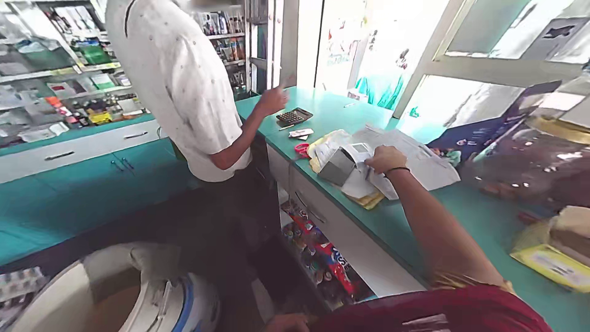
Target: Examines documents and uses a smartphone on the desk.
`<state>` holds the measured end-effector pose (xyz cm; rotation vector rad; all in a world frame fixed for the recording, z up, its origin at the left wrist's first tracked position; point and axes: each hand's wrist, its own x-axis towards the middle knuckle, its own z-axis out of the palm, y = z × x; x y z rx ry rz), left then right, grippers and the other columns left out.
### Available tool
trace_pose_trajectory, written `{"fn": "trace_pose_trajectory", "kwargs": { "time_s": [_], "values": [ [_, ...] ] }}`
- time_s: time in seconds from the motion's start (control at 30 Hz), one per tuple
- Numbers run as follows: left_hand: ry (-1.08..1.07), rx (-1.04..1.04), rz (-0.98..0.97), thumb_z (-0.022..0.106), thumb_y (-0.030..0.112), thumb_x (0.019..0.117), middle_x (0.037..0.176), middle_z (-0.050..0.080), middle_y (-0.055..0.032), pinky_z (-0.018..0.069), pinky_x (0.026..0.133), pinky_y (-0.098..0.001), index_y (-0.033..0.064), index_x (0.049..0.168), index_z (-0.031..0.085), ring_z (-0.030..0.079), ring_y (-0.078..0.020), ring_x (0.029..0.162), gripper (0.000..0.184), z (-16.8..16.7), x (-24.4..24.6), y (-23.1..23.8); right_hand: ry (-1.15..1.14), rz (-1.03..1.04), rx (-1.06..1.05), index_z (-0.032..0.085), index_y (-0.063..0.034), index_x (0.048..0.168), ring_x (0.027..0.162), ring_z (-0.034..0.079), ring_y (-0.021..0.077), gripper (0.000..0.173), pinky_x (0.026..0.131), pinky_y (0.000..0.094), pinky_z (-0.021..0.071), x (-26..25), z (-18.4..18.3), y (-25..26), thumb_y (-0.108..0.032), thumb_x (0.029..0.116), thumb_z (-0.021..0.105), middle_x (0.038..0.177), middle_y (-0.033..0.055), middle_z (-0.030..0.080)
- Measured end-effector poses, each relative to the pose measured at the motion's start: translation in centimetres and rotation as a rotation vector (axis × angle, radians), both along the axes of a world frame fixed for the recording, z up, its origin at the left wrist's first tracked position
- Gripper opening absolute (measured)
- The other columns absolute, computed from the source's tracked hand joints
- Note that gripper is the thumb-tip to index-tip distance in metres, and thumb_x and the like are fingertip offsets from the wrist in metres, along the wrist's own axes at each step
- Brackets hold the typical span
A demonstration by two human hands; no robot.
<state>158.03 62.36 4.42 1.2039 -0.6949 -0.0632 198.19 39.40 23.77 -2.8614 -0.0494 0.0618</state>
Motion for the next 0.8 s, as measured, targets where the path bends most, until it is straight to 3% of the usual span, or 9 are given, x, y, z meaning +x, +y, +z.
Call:
{"fn": "trace_pose_trajectory", "kwargs": {
  "time_s": [0.1, 0.17, 0.23, 0.33, 0.4, 0.5, 0.67, 0.73, 0.8],
  "values": [
    [-0.03, 0.057, -0.026, 0.061, 0.048, 0.0984, 0.113, 0.068, -0.0023, 0.0465, 0.102, -0.0223, 0.0033, 0.109, 0.066, 0.06, -0.0027, 0.114, 0.046, 1.2, 5.8, 2.1, 0.123, 0.049, -0.066, 0.065, 0.013, 0.099, 0.097, 0.066, 0.0491, 0.037, 0.084, 0.0692, 0.0468, 2.7, 0.9, -0.3, -0.023, 0.0953, 0.071, 0.101, 0.033, 0.067],
    [-0.034, 0.101, -0.115, 0.059, 0.041, 0.1009, 0.12, 0.067, -0.0102, 0.0452, 0.105, -0.0259, -0.0012, 0.115, 0.065, 0.059, -0.0081, 0.12, 0.045, 1.8, 9.7, 3.1, 0.071, 0.052, -0.039, 0.066, 0.0113, 0.09, 0.089, 0.064, 0.0491, 0.04, 0.077, 0.0696, 0.0456, 4.1, 2.2, -1.2, -0.028, 0.0945, 0.072, 0.092, 0.0323, 0.066],
    [-0.024, 0.157, -0.128, 0.058, 0.035, 0.1028, 0.13, 0.066, -0.0125, 0.0488, 0.105, -0.0307, 0.0015, 0.126, 0.064, 0.061, -0.0128, 0.122, 0.041, 2.4, 13.0, 4.0, -0.054, 0.014, 0.028, 0.069, 0.0088, 0.094, 0.085, 0.066, 0.0496, 0.04, 0.075, 0.0707, 0.0467, 3.7, 4.5, -2.1, -0.031, 0.0974, 0.068, 0.09, 0.031, 0.067],
    [-0.026, 0.223, -0.019, 0.062, 0.019, 0.101, 0.129, 0.067, -0.009, 0.0575, 0.094, -0.0303, 0.0047, 0.136, 0.059, 0.068, -0.0121, 0.11, 0.038, 3.5, 18.0, 5.7, -0.272, 0.058, 0.135, 0.066, 0.0065, 0.112, 0.078, 0.068, 0.0482, 0.031, 0.075, 0.0712, 0.0496, -0.4, 8.0, -3.6, -0.022, 0.1051, 0.057, 0.088, 0.0283, 0.069],
    [-0.147, 0.264, 0.103, 0.063, 0.019, 0.1004, 0.125, 0.069, -0.0079, 0.0582, 0.093, -0.0276, 0.003, 0.131, 0.062, 0.068, -0.0095, 0.108, 0.035, 4.7, 22.4, 7.6, -0.455, 0.1, 0.148, 0.063, 0.002, 0.116, 0.068, 0.064, 0.0456, 0.031, 0.062, 0.0683, 0.0477, -3.2, 8.8, -5.3, -0.024, 0.1063, 0.05, 0.081, 0.0246, 0.065],
    [-0.381, 0.304, 0.304, 0.062, 0.026, 0.1023, 0.122, 0.07, -0.0051, 0.0561, 0.099, -0.0297, 0.0074, 0.123, 0.066, 0.066, -0.0116, 0.115, 0.028, 7.3, 29.5, 10.1, -0.61, 0.056, 0.16, 0.061, -0.0057, 0.117, 0.058, 0.057, 0.0341, 0.047, 0.05, 0.0589, 0.0432, -5.6, 7.9, -8.0, -0.044, 0.1043, 0.037, 0.076, 0.0155, 0.058],
    [-0.607, 0.519, 0.585, 0.054, 0.027, 0.1049, 0.12, 0.072, -0.0068, 0.0488, 0.107, -0.0327, 0.0087, 0.113, 0.073, 0.062, -0.0153, 0.123, 0.028, 10.5, 39.2, 10.3, -0.572, 0.146, 0.045, 0.065, 0.0038, 0.109, 0.083, 0.062, 0.0326, 0.05, 0.066, 0.0508, 0.0492, -9.0, 6.4, -6.0, -0.036, 0.1058, 0.034, 0.097, 0.0209, 0.062],
    [-0.656, 0.64, 0.62, 0.051, 0.033, 0.105, 0.125, 0.072, -0.0067, 0.0431, 0.111, -0.0431, 0.0131, 0.115, 0.074, 0.06, -0.022, 0.129, 0.032, 11.1, 42.1, 10.4, -0.529, 0.174, -0.002, 0.066, -0.0013, 0.102, 0.094, 0.063, 0.035, 0.038, 0.074, 0.0476, 0.0529, -9.7, 4.7, -3.2, -0.03, 0.1053, 0.04, 0.105, 0.0223, 0.062],
    [-0.705, 0.739, 0.63, 0.048, 0.038, 0.1052, 0.129, 0.07, -0.0097, 0.0398, 0.112, -0.0539, 0.0144, 0.117, 0.075, 0.059, -0.0304, 0.131, 0.037, 11.6, 44.8, 10.9, -0.481, 0.182, -0.073, 0.065, -0.0033, 0.096, 0.111, 0.06, 0.0468, 0.033, 0.088, 0.0567, 0.0478, -10.4, 3.9, 0.1, -0.027, 0.106, 0.044, 0.114, 0.0281, 0.063]
  ]
}}
